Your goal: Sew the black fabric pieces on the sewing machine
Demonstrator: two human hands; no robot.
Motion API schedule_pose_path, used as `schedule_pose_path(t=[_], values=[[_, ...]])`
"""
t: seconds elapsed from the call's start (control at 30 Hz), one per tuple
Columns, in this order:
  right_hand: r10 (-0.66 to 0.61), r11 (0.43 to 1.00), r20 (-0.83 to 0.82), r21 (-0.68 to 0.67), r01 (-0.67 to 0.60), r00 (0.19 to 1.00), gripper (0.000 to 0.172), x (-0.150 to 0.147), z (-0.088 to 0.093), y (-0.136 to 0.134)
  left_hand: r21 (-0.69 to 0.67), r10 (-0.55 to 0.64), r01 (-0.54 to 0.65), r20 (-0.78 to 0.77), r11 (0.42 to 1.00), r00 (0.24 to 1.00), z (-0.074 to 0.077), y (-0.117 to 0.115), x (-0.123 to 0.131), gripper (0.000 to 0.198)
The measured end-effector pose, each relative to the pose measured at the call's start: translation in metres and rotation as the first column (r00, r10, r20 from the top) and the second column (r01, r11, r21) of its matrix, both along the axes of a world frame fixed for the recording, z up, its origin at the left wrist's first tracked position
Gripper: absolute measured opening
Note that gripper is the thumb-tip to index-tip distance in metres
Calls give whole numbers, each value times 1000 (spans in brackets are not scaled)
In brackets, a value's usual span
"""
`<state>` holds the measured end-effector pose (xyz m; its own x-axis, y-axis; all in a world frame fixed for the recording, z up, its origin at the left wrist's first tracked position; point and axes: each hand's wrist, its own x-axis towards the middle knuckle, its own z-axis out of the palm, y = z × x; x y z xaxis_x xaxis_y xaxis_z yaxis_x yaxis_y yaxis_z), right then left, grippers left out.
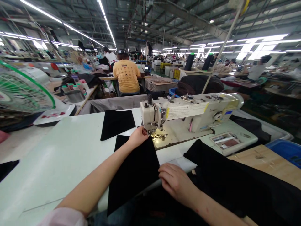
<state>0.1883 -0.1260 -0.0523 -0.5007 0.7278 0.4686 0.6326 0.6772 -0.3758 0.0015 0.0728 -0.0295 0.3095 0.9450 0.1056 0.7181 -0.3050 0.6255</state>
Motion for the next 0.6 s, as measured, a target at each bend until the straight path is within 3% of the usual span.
schedule_pose_path(t=[0.1,0.2,0.27,0.3,0.37,0.43,0.5,0.6], values=[[29,1000,29,6,-29,999,19,2,1,-2,49,30,-28,-40,998,999,6,-8,-1,13],[45,999,52,6,-45,998,21,5,2,-4,148,83,-71,-74,986,994,15,-44,-3,13],[53,999,57,1,-54,997,23,7,3,-5,176,-36,56,-116,983,993,18,-84,-6,8],[60,998,59,0,-61,996,24,7,3,-6,172,-179,205,-160,964,971,17,-106,-9,5],[69,998,65,-9,-68,996,24,8,4,-5,164,-438,481,-238,861,867,10,-145,-16,13],[66,998,69,-24,-65,995,25,7,6,-2,207,-522,598,-327,774,788,0,-167,-24,26],[57,998,70,-36,-55,996,26,6,6,4,276,-506,624,-395,731,767,-10,-170,-30,34],[44,998,67,-51,-41,997,27,3,6,20,340,-486,639,-436,690,757,-17,-150,-33,34]])
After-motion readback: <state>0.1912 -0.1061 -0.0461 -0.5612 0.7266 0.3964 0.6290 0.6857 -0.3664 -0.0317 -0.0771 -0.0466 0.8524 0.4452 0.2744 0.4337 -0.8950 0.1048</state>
